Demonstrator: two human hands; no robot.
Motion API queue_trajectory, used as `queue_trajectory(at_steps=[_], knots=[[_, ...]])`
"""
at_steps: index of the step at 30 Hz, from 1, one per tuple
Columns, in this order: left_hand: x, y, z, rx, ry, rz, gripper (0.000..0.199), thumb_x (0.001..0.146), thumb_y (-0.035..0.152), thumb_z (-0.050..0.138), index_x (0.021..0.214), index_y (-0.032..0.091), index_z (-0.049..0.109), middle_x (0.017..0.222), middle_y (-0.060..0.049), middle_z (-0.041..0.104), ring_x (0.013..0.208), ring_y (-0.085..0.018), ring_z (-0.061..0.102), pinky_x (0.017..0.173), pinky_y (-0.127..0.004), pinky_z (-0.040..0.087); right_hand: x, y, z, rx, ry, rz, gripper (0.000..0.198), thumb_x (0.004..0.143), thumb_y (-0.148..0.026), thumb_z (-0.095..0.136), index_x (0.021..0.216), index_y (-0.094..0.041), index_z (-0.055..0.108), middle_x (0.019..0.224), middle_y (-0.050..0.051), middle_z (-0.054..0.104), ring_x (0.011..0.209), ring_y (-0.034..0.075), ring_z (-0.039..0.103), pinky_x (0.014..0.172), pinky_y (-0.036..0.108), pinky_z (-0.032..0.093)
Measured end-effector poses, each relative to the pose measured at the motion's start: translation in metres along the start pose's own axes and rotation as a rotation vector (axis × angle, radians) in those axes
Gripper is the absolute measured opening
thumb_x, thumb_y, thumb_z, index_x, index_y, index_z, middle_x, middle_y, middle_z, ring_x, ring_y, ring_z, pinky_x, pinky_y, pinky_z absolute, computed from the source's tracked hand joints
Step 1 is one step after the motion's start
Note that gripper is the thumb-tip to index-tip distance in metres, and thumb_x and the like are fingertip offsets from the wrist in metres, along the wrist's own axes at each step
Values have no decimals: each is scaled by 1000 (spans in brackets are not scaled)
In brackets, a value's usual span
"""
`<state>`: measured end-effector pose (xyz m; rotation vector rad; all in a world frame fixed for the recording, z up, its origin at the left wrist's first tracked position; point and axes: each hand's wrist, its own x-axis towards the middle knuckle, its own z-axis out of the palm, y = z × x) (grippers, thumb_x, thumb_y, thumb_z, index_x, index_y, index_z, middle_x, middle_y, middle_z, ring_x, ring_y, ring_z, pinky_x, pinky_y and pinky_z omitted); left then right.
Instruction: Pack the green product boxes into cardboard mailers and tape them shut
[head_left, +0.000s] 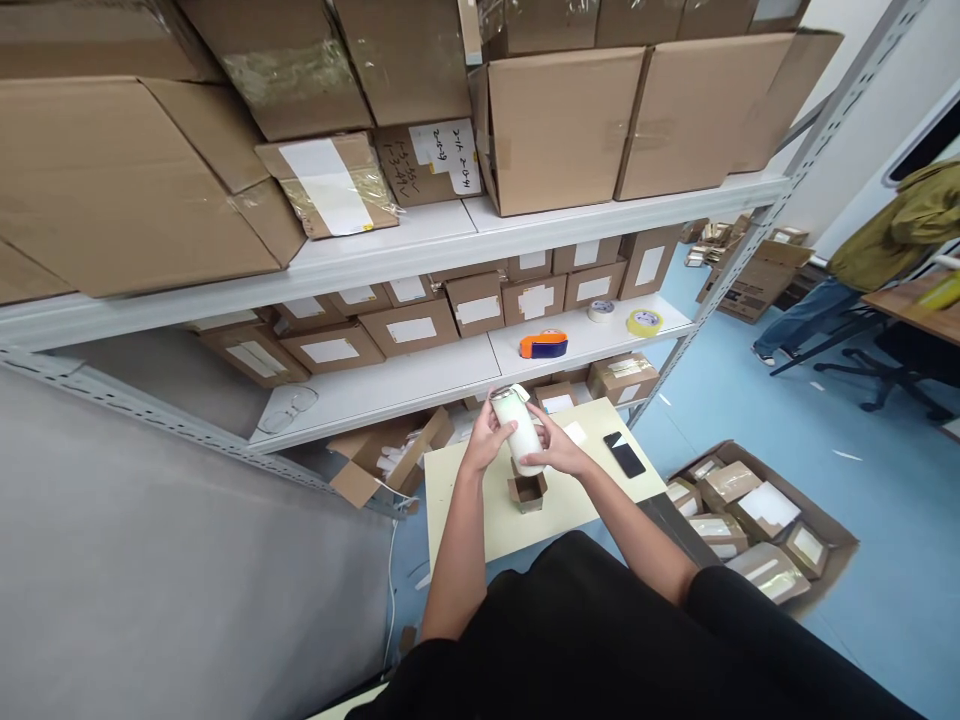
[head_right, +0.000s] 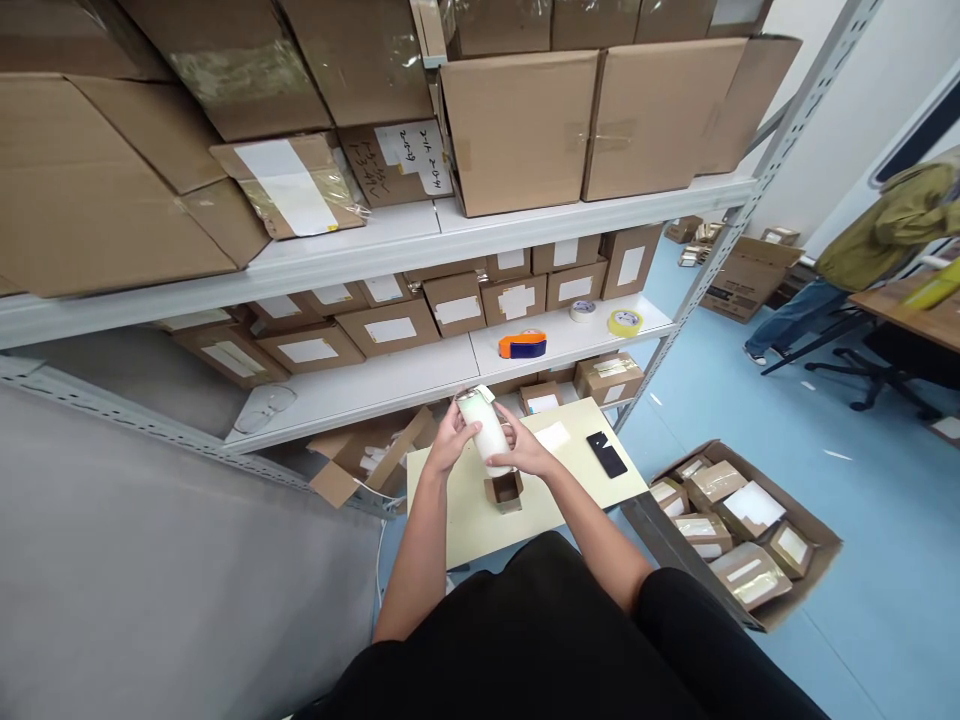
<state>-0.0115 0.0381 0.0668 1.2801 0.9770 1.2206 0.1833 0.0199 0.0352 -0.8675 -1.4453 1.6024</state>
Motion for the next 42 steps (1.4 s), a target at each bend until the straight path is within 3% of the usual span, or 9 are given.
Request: queue_trajectory(at_steps=[4,9,14,19,23,27,31,37,42], knots=[[13,0,11,24,26,-43,116,68,44,94,163,29,30,147,-12,60,128,-30,63,108,-46,54,-6,-1,5,-130,221,-42,136,58,-34,99,166,-30,18,112,5,68,99,24,68,93,43,57],[22,-8,17,-62,26,-18,113,74,49,89,165,28,26,144,-12,63,126,-27,64,109,-45,53,-11,0,-3,32,71,-10,121,73,-36,87,167,-33,10,114,5,68,98,23,69,87,40,58],[22,-14,21,-50,33,-68,128,67,47,95,167,31,15,146,-12,61,125,-28,64,109,-46,53,-12,8,-3,-142,305,-20,129,62,-32,94,166,-32,17,109,2,64,92,21,66,91,41,57],[22,-18,20,-148,-9,-101,128,68,47,94,167,31,14,137,-13,66,120,-28,67,104,-46,56,-11,9,4,-17,166,3,124,71,-35,88,167,-33,10,117,6,66,102,24,67,92,43,57],[20,-16,17,-75,116,-75,131,62,37,98,165,40,18,148,-11,56,113,-23,69,97,-36,58,-8,16,6,-110,296,5,134,63,-32,95,167,-33,11,122,7,65,102,26,66,95,45,56],[19,-17,16,18,148,-78,112,66,37,95,160,33,36,134,-11,62,97,-19,71,88,-34,59,-5,30,7,-86,235,-14,130,69,-33,90,168,-34,6,135,10,61,114,27,64,99,45,55],[17,-24,18,156,186,-99,90,70,42,92,149,26,51,142,-15,58,109,-25,69,89,-36,58,-1,42,9,-158,314,33,131,66,-32,89,168,-35,6,117,6,65,97,25,67,89,44,58],[13,-42,19,456,230,-162,49,67,37,92,107,18,71,104,-9,75,92,-23,71,84,-33,56,-2,75,2,-322,328,43,121,64,-31,89,165,-36,22,117,5,65,102,24,66,94,43,56],[-5,-73,6,510,236,-217,42,67,32,88,103,21,70,97,-6,78,87,-22,72,81,-32,55,-11,138,-19,-219,316,174,91,70,-29,77,154,-30,46,124,7,66,111,24,67,98,41,54]])
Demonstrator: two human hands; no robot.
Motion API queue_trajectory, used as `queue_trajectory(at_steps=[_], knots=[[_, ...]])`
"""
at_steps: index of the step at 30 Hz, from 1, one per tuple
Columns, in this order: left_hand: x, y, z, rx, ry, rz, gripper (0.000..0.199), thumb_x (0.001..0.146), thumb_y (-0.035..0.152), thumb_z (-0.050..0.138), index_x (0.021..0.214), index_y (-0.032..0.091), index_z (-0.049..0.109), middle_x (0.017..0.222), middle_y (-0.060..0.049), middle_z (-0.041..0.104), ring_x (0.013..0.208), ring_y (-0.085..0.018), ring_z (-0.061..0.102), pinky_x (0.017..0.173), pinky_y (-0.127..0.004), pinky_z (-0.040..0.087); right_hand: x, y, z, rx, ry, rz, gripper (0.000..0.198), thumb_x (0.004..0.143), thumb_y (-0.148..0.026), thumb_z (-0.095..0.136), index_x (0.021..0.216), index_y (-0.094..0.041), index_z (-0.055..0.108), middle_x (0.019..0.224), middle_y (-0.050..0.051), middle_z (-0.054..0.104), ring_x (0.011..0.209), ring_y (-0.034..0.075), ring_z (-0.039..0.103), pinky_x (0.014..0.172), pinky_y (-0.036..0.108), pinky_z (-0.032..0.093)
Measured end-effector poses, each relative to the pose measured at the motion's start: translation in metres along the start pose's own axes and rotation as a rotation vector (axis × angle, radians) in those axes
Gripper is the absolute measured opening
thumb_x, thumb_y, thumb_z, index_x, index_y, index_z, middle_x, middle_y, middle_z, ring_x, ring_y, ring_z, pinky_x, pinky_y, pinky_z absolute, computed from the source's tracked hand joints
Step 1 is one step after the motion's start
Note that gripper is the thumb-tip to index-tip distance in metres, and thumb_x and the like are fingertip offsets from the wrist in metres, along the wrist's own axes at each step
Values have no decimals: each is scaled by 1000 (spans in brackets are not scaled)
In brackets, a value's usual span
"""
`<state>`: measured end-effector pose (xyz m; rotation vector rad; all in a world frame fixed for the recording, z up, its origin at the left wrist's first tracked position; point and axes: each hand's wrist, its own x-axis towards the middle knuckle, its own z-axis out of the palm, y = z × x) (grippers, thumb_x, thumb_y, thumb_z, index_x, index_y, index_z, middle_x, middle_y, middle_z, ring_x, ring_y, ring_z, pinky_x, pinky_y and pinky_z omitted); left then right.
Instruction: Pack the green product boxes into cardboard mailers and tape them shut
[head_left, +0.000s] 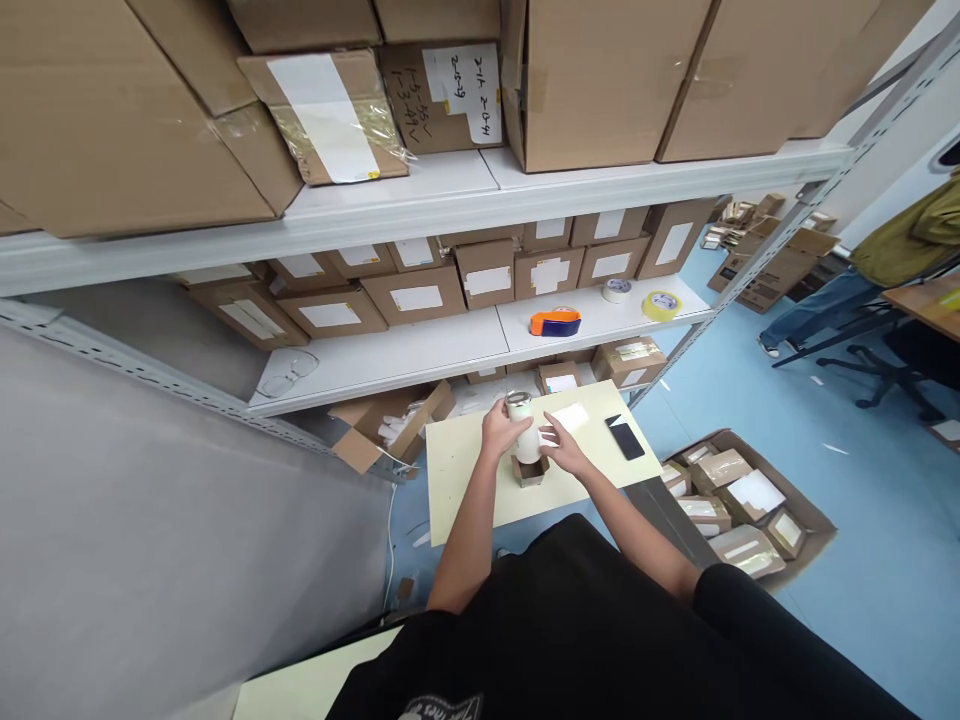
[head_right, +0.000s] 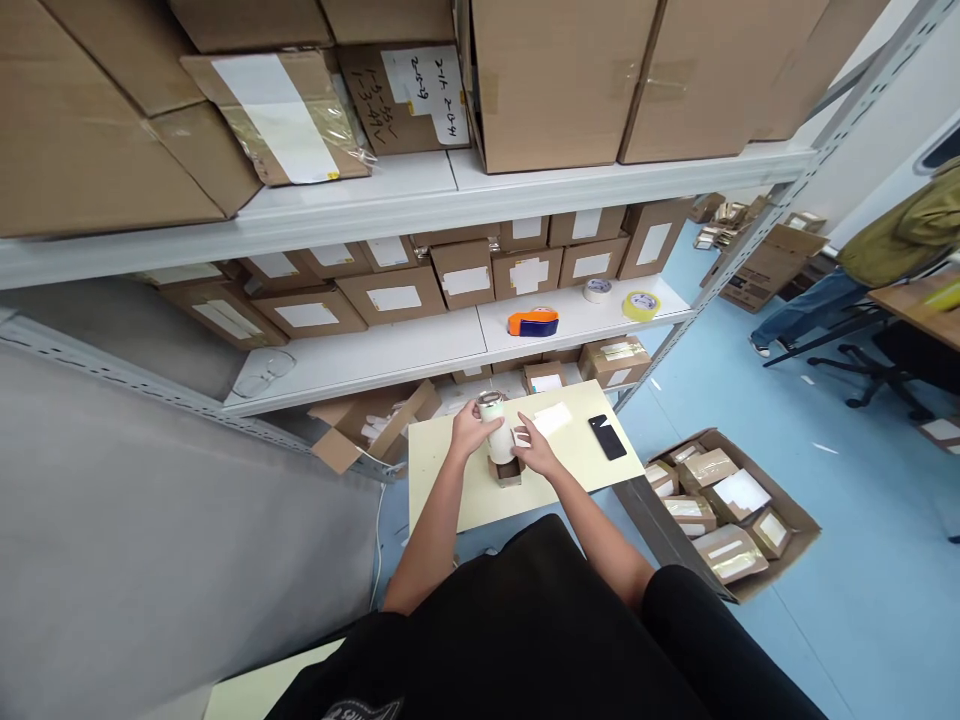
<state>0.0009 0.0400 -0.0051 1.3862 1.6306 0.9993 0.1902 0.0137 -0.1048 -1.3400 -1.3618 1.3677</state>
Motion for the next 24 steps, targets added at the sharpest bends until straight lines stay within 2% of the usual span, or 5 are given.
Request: queue_trajectory(at_steps=[5,8,11,20,24], knots=[[-15,-46,15,3,-16,-11,58,66,26,85,120,22,68,113,-8,77,103,-25,72,92,-36,56,2,59,1,-277,213,339,55,72,-40,77,122,-20,69,104,9,74,93,26,71,83,36,54],[-27,-72,31,-21,-51,3,65,66,21,82,129,23,64,119,-8,76,108,-24,72,95,-35,57,-3,79,10,-374,206,332,24,77,-43,72,85,-20,71,81,7,74,83,26,71,73,32,50],[-41,-98,45,1,-107,35,75,70,20,80,142,26,56,128,-6,74,114,-23,71,100,-35,57,-8,90,20,-385,217,305,27,83,-42,64,64,-24,58,68,5,69,76,24,68,70,30,47],[-72,-159,57,333,-159,129,72,71,40,86,138,21,65,173,-12,23,159,-41,22,126,-54,30,-10,101,26,-380,268,243,27,89,-46,51,69,-27,46,69,1,66,71,21,63,69,28,45],[-66,-175,52,120,-62,11,54,96,42,58,147,26,57,169,-9,36,156,-28,33,127,-46,29,-15,102,27,-337,278,240,30,89,-51,50,71,-27,46,68,1,64,71,21,63,70,29,47]])
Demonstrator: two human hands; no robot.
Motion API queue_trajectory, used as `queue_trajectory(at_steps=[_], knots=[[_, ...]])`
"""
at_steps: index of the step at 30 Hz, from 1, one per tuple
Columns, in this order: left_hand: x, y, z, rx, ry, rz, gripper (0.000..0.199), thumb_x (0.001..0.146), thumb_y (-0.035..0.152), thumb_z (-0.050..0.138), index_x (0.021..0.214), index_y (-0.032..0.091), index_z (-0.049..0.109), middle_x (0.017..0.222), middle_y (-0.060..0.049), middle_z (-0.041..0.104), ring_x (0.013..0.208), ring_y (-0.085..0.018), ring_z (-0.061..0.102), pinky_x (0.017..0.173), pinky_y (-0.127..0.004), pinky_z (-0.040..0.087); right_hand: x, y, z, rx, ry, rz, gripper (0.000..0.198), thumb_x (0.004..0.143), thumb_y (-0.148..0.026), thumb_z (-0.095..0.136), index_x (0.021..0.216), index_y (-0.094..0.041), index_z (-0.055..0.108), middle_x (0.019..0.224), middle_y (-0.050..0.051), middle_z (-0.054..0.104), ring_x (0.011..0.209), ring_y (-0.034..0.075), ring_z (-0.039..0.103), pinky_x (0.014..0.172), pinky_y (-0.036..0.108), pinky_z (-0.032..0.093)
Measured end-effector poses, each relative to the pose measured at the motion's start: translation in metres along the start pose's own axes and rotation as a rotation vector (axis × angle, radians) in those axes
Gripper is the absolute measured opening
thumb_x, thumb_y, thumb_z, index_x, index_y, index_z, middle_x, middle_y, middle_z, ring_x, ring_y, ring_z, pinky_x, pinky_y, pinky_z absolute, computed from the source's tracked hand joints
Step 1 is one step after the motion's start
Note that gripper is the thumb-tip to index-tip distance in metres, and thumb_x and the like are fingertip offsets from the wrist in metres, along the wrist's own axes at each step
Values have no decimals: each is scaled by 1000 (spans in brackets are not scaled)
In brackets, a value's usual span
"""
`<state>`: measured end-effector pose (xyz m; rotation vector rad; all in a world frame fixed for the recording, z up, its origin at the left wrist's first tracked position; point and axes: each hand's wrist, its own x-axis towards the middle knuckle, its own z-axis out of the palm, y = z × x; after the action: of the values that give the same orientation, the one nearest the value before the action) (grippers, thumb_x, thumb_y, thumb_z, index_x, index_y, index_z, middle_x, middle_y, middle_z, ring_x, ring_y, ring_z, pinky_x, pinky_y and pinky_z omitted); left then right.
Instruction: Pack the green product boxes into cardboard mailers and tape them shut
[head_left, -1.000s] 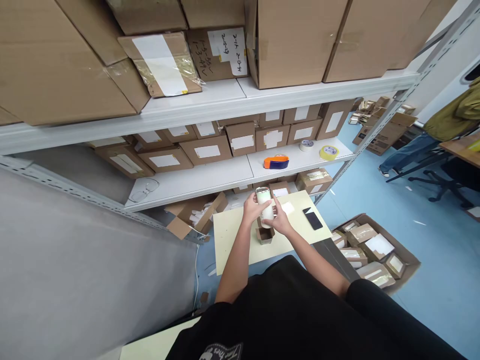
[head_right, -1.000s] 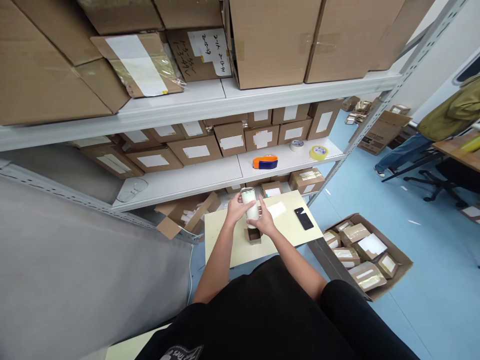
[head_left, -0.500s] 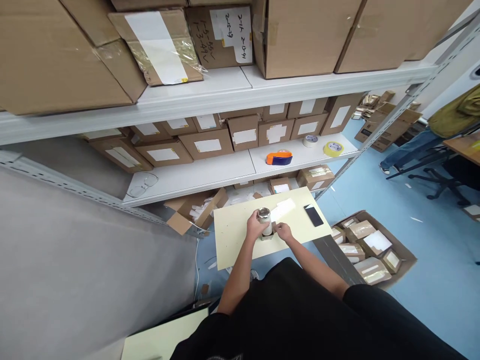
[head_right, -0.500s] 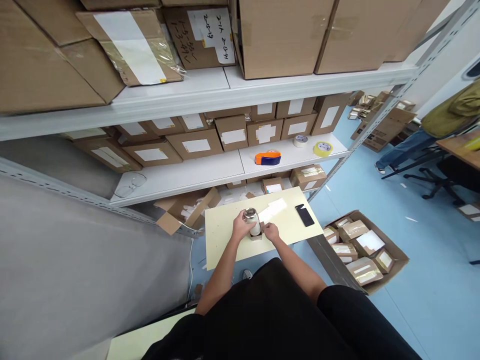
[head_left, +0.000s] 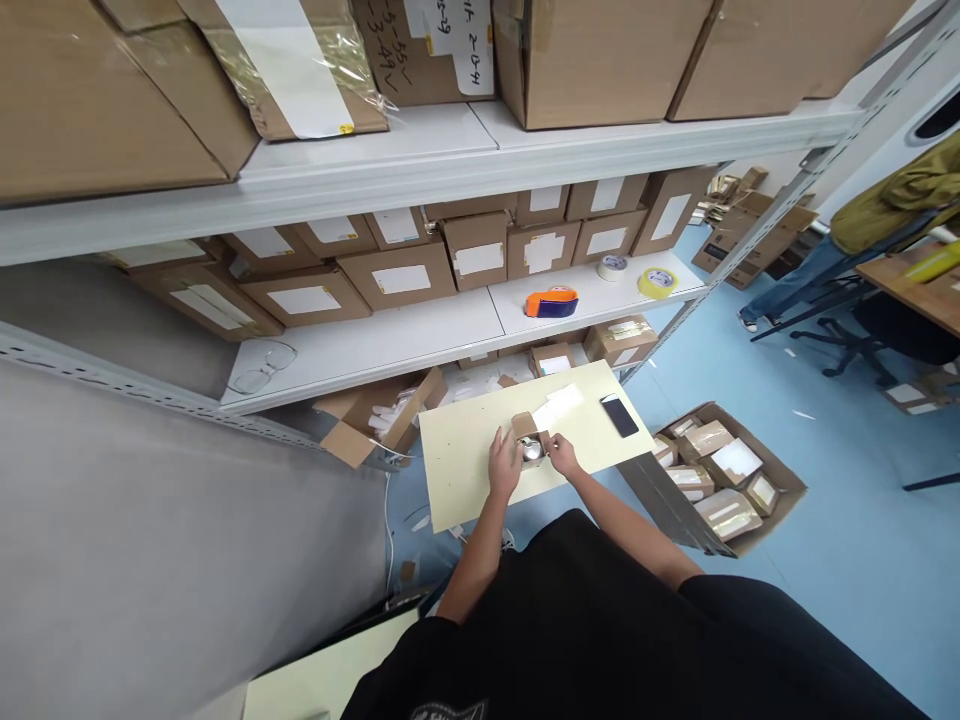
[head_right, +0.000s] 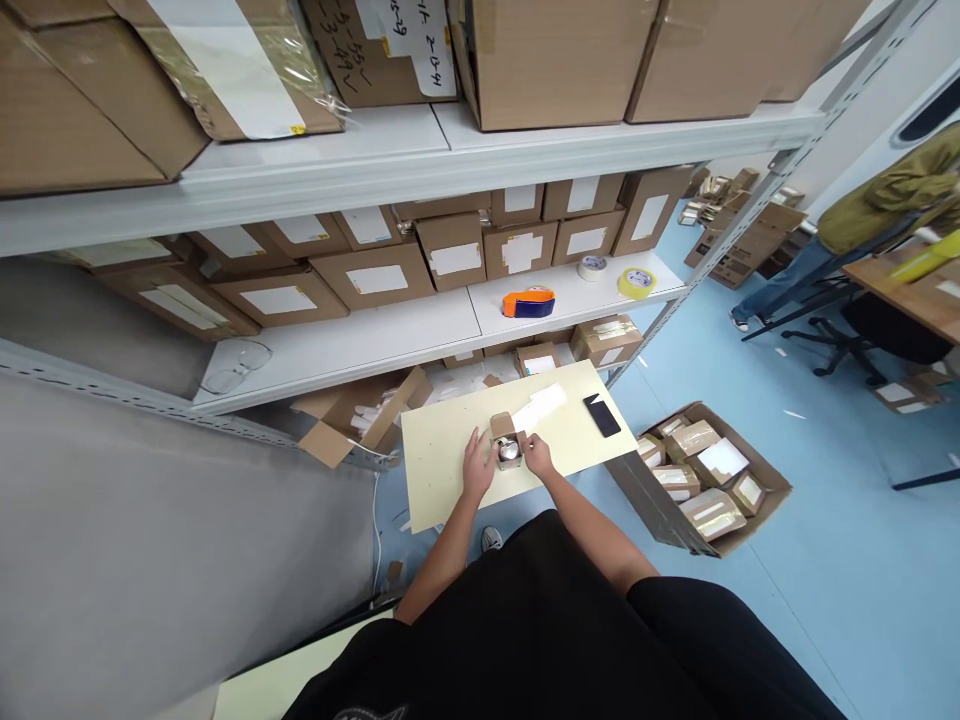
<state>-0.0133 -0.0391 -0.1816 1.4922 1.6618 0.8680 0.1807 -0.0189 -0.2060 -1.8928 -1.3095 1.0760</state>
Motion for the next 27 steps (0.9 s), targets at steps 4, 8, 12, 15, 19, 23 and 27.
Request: queue_trajectory(at_steps=[4,8,12,15,19,23,27], knots=[[18,-10,4,-215,-72,-230,42,95,36,57,133,19,64,137,-15,68,132,-29,62,114,-47,45,-9,-2,6,70,12,-20,31,88,-56,52,83,-26,55,85,3,71,80,22,67,77,31,52],[27,-9,17,-289,-184,-170,43,81,27,71,123,19,66,116,-10,77,109,-25,72,99,-41,56,-20,-5,14,218,-73,-101,34,81,-54,61,98,-25,66,111,5,73,101,24,69,94,37,54],[23,-2,22,-349,-160,-108,53,75,20,72,126,21,61,132,-12,68,125,-24,64,106,-41,51,-30,-4,11,184,-120,-74,28,74,-41,70,98,-26,71,115,4,75,117,28,65,108,46,48],[17,0,17,-350,-179,-17,47,69,16,74,115,21,64,143,-12,60,141,-28,52,115,-44,43,-38,-3,3,220,-83,-22,38,73,-33,67,111,-27,69,124,5,73,124,30,62,104,47,50],[8,-1,6,-232,-251,147,49,68,14,79,115,21,66,151,-15,53,154,-32,36,122,-50,33,-45,-4,-6,359,-16,-30,45,70,-32,68,115,-24,65,130,9,69,127,28,62,107,43,49],[3,0,2,-156,-237,109,38,76,17,78,112,22,69,155,-14,49,153,-31,38,122,-46,34,-46,-5,-4,425,-15,-31,42,70,-36,69,109,-24,63,122,9,70,117,26,66,108,43,50],[1,3,3,-127,-244,96,31,79,13,71,109,23,70,159,-12,47,150,-30,43,120,-46,38,-46,-7,3,416,-11,16,40,74,-40,67,110,-23,63,117,10,71,111,26,67,97,40,54]])
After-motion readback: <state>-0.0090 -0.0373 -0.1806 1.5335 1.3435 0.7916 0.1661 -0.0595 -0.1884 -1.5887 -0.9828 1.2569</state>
